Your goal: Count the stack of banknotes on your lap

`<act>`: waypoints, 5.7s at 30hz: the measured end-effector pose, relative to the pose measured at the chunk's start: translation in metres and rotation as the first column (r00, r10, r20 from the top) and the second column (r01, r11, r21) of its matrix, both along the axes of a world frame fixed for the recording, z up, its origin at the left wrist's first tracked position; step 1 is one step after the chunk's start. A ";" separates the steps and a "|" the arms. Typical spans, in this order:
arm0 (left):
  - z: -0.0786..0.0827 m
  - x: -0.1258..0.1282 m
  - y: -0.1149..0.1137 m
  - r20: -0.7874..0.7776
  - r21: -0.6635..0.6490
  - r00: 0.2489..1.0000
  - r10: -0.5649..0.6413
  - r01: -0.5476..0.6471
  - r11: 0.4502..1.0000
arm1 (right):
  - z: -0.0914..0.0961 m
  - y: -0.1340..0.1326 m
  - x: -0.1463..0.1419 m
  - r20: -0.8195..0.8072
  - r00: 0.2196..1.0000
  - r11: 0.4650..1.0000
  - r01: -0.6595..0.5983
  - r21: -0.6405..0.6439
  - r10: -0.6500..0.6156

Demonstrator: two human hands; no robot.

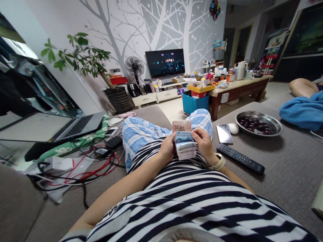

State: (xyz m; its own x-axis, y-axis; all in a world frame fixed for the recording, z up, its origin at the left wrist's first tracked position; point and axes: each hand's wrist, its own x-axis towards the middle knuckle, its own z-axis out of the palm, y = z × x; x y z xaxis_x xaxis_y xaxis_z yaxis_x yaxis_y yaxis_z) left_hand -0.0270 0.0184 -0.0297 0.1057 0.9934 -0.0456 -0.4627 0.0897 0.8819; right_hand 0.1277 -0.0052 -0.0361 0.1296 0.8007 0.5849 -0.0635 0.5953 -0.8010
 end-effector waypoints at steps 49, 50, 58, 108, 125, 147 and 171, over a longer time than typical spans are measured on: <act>0.007 0.001 -0.010 -0.018 0.062 0.998 -0.062 0.063 0.996 | 0.001 0.001 0.001 -0.027 0.998 0.996 0.062 -0.070 -0.064; 0.008 0.001 -0.011 -0.021 0.069 0.997 -0.076 0.077 0.995 | 0.001 0.002 0.001 -0.026 0.997 0.994 0.067 -0.081 -0.070; 0.001 0.001 -0.001 -0.027 0.023 0.998 -0.057 0.058 0.998 | 0.000 0.004 0.001 -0.010 0.999 0.996 0.030 -0.080 -0.031; 0.002 0.001 -0.002 0.023 0.011 0.999 -0.034 0.034 0.999 | 0.004 -0.002 -0.001 -0.042 0.999 0.999 0.004 -0.037 -0.006; 0.004 0.001 -0.005 0.013 0.016 0.999 -0.037 0.037 0.999 | 0.005 -0.005 0.000 -0.024 1.000 1.000 0.020 -0.008 -0.021; 0.009 0.003 -0.009 0.041 -0.037 0.997 -0.065 0.066 0.997 | 0.004 -0.003 -0.003 -0.085 0.991 0.995 -0.099 0.011 0.100; 0.008 0.002 -0.008 0.012 -0.026 1.000 -0.010 0.010 1.000 | 0.003 -0.002 0.001 -0.073 0.997 0.998 0.032 -0.046 -0.035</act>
State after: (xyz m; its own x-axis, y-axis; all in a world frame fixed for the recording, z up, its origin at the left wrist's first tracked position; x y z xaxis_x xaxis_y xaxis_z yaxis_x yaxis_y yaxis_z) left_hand -0.0252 0.0100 -0.0218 0.1164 0.9907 -0.0702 -0.4721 0.1174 0.8737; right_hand 0.1283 -0.0068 -0.0330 0.1985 0.8205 0.5361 -0.1042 0.5616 -0.8208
